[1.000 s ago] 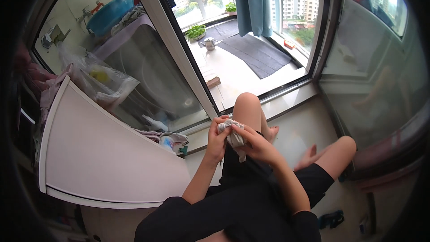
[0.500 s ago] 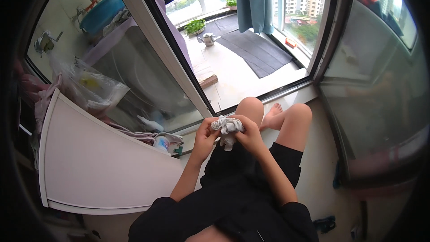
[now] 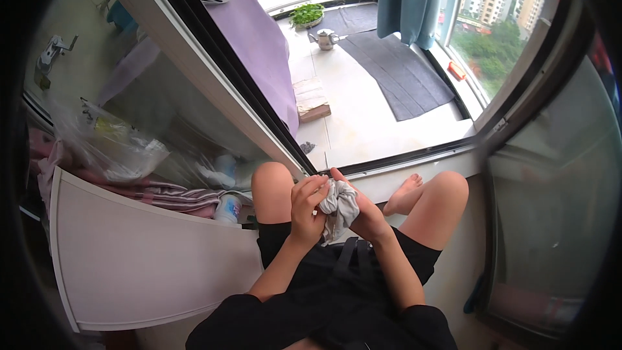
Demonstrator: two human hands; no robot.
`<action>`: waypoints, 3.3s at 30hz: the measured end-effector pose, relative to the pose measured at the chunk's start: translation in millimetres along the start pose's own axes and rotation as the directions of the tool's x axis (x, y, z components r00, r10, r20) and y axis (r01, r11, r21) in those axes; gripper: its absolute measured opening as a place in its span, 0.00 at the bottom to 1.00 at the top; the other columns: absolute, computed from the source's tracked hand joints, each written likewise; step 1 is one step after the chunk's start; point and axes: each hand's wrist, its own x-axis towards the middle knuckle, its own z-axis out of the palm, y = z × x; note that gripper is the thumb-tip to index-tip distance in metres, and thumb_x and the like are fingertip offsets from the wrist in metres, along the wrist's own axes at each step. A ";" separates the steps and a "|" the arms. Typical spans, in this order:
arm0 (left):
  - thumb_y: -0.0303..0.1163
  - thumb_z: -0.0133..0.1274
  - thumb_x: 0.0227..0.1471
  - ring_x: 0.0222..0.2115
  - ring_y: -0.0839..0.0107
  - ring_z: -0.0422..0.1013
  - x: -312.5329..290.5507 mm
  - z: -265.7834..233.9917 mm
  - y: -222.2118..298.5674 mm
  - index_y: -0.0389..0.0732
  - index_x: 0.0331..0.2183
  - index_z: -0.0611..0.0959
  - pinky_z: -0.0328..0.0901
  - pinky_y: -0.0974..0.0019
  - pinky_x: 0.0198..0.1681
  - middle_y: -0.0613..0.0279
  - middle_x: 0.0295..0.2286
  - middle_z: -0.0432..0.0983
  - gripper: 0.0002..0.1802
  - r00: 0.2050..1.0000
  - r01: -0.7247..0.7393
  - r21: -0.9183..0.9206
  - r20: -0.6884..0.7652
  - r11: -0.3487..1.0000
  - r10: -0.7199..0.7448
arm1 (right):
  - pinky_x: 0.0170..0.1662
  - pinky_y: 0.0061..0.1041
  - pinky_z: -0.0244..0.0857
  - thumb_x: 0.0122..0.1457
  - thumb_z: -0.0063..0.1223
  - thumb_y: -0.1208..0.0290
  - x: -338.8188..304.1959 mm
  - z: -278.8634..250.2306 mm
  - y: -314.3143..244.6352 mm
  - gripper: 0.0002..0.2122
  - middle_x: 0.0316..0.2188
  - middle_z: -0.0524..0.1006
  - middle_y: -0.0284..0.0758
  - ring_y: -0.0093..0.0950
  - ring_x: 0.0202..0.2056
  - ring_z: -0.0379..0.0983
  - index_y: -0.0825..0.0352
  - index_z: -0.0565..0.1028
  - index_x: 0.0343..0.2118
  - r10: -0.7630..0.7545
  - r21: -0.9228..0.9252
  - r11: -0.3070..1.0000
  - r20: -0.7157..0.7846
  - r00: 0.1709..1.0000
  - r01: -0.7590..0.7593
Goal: The person wipes the glass surface of a window and its frame using a white cloth.
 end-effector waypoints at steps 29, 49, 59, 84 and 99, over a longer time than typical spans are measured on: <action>0.24 0.52 0.44 0.29 0.64 0.66 251.0 -131.8 0.6 0.36 0.34 0.75 0.60 0.61 0.34 0.61 0.29 0.70 0.11 0.659 0.190 0.861 -0.468 0.472 0.589 | 0.54 0.42 0.54 0.40 0.54 0.85 318.8 189.7 -106.1 0.20 0.49 0.65 0.48 0.45 0.51 0.62 0.64 0.75 0.41 -0.545 -0.088 -0.081 0.838 0.030 0.993; 0.38 0.47 0.50 0.54 0.51 0.48 167.7 -77.5 -63.3 0.34 0.55 0.53 0.44 0.53 0.55 0.43 0.53 0.48 0.35 0.750 0.285 0.508 -0.647 0.813 0.141 | 0.55 0.42 0.53 0.50 0.49 0.80 305.4 80.4 -50.5 0.16 0.44 0.69 0.49 0.44 0.49 0.64 0.69 0.69 0.44 -0.685 -0.206 0.346 0.611 0.396 0.915; 0.23 0.49 0.46 0.53 0.56 0.55 207.3 -90.1 -26.6 0.30 0.56 0.50 0.50 0.61 0.54 0.45 0.53 0.52 0.38 0.729 0.364 0.465 -0.682 0.807 0.065 | 0.45 0.15 0.57 0.62 0.35 0.67 344.3 179.4 -111.8 0.18 0.42 0.70 0.32 0.16 0.41 0.65 0.73 0.63 0.50 -0.406 -0.029 0.845 0.615 0.676 0.534; 0.24 0.57 0.37 0.42 0.64 0.63 208.3 -98.6 -34.3 0.34 0.51 0.61 0.58 0.63 0.46 0.54 0.44 0.63 0.38 0.678 0.294 0.310 -0.734 0.904 0.031 | 0.30 0.13 0.60 0.54 0.32 0.80 277.0 45.1 -31.0 0.14 0.31 0.72 0.29 0.15 0.29 0.67 0.70 0.67 0.43 -0.320 -0.655 0.611 0.309 0.896 0.444; 0.23 0.48 0.49 0.40 0.68 0.67 58.6 -60.1 -72.1 0.37 0.49 0.65 0.60 0.69 0.44 0.55 0.43 0.68 0.23 0.514 0.456 -0.276 -0.695 0.846 -0.503 | 0.20 0.17 0.48 0.57 0.43 0.68 318.3 118.2 -90.1 0.09 0.15 0.64 0.25 0.13 0.18 0.55 0.68 0.69 0.25 -0.373 -0.728 0.363 0.458 0.807 0.581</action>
